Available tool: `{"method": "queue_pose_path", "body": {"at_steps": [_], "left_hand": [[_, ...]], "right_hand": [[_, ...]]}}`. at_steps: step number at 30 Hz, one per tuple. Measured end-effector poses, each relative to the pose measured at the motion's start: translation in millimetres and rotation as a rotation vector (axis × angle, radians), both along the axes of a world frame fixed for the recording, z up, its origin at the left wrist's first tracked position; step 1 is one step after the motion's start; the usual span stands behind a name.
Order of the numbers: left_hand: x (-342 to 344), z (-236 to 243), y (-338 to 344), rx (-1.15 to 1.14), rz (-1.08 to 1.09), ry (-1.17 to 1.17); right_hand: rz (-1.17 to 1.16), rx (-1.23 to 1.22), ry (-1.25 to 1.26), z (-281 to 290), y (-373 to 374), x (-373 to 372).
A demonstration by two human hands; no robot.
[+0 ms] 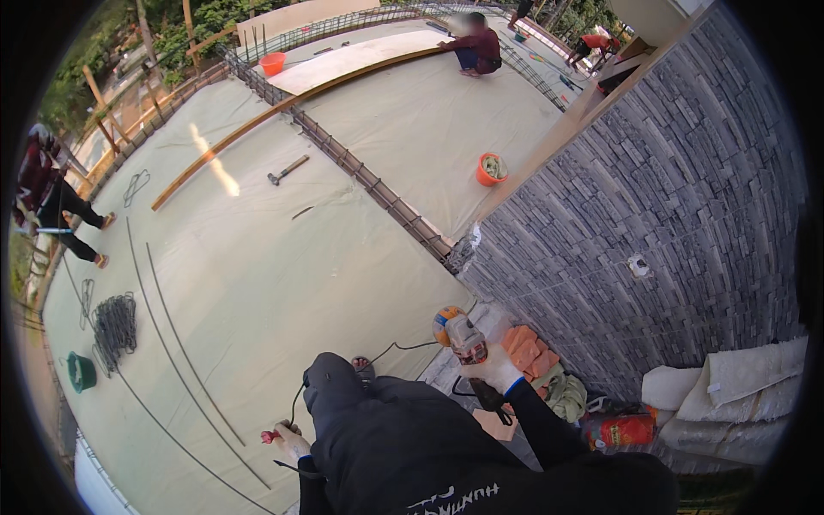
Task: The person uses an angle grinder to cut a metal rebar frame on a rooftop construction site. They plug in the tool, position the rebar, and cut through the metal bars while sparks fly. Another worker is visible nearby.
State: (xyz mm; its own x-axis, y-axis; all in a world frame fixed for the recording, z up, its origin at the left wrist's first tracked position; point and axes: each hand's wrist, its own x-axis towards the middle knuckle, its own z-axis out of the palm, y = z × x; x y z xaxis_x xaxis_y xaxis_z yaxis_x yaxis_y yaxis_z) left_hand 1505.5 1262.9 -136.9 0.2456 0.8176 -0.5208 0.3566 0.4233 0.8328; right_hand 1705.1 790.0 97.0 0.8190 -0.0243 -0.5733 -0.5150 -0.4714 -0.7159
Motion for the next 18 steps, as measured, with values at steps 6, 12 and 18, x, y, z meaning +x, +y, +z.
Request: {"method": "queue_pose_path", "body": {"at_steps": [6,12,18], "left_hand": [[138.6,-47.0,43.2,-0.043,0.02,0.302],[373.6,-66.8,105.6,0.196,0.123,0.097],[692.0,0.3,123.8,0.211,-0.513,-0.067]], "right_hand": [[-0.214,0.085,-0.031,-9.7,16.9,115.2],[-0.274,-0.174,0.078,-16.3,42.9,204.1],[-0.461,-0.107,0.106,-6.3,70.4,281.9]]}}
